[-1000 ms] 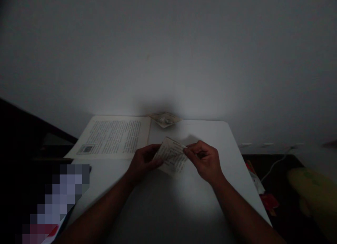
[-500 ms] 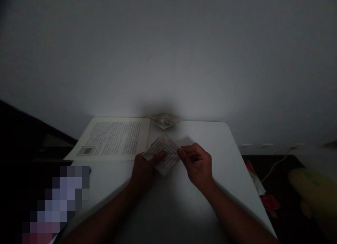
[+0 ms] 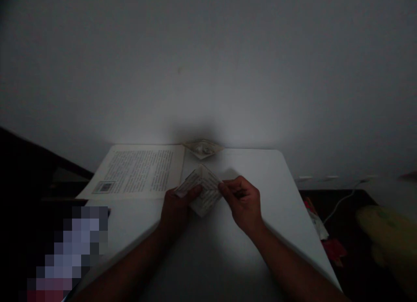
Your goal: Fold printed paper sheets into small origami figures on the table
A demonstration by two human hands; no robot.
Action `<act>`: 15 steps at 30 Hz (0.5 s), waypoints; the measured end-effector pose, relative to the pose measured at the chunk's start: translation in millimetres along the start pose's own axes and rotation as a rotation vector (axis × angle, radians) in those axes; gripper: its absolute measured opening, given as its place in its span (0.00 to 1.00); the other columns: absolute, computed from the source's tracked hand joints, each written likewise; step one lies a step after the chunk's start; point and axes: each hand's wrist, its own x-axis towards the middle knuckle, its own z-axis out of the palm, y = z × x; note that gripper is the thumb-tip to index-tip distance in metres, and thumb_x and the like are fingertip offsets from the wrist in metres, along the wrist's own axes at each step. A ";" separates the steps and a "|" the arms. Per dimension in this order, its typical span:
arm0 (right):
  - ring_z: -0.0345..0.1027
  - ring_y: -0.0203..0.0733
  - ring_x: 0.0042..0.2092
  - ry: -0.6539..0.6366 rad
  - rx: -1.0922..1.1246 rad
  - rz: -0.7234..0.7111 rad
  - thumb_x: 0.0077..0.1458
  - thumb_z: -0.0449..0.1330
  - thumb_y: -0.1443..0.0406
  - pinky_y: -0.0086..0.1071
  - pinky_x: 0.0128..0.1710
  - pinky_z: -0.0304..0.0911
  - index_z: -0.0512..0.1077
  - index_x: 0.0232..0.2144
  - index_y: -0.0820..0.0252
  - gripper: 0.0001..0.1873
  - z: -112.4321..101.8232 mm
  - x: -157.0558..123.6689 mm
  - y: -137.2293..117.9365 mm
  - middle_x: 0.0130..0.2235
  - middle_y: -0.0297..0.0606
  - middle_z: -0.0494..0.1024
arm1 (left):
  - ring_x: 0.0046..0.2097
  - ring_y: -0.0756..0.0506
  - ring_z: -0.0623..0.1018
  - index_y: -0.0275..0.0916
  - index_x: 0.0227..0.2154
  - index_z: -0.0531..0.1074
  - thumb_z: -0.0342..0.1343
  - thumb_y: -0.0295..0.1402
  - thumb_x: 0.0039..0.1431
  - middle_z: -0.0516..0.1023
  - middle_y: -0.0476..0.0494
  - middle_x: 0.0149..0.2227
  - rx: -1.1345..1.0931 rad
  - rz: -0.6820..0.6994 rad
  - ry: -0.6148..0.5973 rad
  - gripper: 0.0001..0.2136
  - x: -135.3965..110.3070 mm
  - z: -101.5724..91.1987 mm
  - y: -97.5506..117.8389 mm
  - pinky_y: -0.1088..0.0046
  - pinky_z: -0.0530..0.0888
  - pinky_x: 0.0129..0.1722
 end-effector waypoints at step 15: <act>0.71 0.37 0.27 -0.126 -0.016 0.117 0.44 0.66 0.60 0.30 0.27 0.66 0.76 0.32 0.58 0.11 -8.8 7.9 1.9 0.26 0.34 0.78 | 0.26 0.47 0.76 0.33 0.28 0.79 0.66 0.39 0.44 0.79 0.44 0.26 0.342 0.059 -0.113 0.13 0.0 -3.5 3.9 0.74 0.72 0.26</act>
